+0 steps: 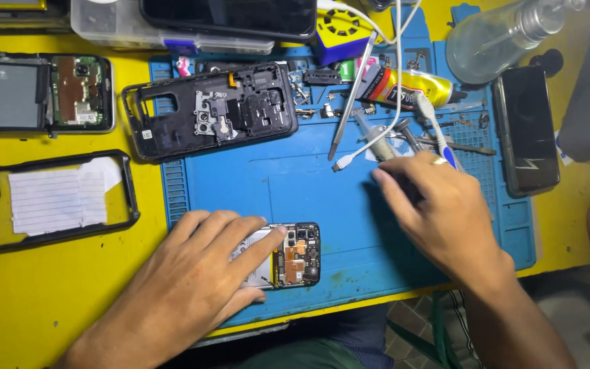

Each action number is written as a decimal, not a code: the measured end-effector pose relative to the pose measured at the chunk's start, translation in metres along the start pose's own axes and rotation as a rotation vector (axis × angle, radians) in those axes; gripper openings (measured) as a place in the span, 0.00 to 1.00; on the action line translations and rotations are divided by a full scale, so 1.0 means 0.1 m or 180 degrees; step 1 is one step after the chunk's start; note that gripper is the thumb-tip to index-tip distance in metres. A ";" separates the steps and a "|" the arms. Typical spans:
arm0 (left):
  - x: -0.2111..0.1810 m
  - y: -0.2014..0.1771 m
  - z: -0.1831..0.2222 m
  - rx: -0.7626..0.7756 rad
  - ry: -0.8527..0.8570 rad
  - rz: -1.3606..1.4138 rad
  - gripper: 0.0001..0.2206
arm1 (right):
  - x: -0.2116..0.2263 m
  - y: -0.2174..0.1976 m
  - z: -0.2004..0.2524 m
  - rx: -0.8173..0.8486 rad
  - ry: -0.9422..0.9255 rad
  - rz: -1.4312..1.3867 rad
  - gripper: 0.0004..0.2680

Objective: The person uses a metal tool to work on the internal components of a disassembled smartphone. They then pick up a different smartphone with a cracked screen, plug a white cable into it, and hold it while inspecting the screen.

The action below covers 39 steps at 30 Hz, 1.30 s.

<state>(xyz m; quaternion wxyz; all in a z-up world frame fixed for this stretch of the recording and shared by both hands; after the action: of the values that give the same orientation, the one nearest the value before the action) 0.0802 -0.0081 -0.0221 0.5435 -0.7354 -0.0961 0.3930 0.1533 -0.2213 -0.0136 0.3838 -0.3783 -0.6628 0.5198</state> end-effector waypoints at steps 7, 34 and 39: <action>0.01 -0.06 0.00 -0.0128 0.0015 0.0059 0.32 | 0.18 0.10 -0.32 -0.0224 -0.0066 0.0409 0.09; 0.09 -0.03 0.08 -0.0220 -0.0160 0.0170 0.36 | 0.27 -0.46 0.12 -0.0679 -0.0864 -0.0680 0.05; 0.09 0.01 0.07 -0.0086 -0.0210 0.0256 0.40 | 0.21 0.05 0.74 -0.0346 0.0060 -0.2219 0.09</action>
<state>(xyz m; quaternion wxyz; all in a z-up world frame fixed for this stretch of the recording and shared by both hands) 0.0813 0.0012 -0.0275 0.5138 -0.7327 -0.0897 0.4372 0.0777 -0.2313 -0.0278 0.5235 -0.1539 -0.7753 0.3180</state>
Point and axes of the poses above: each hand's wrist, its own z-axis away from the middle knuckle, its own y-axis out of the palm, x = y × z, the point moved 9 cm from there along -z, towards the middle knuckle, and after that the axes turned 13 degrees about z, right-handed, at the moved point
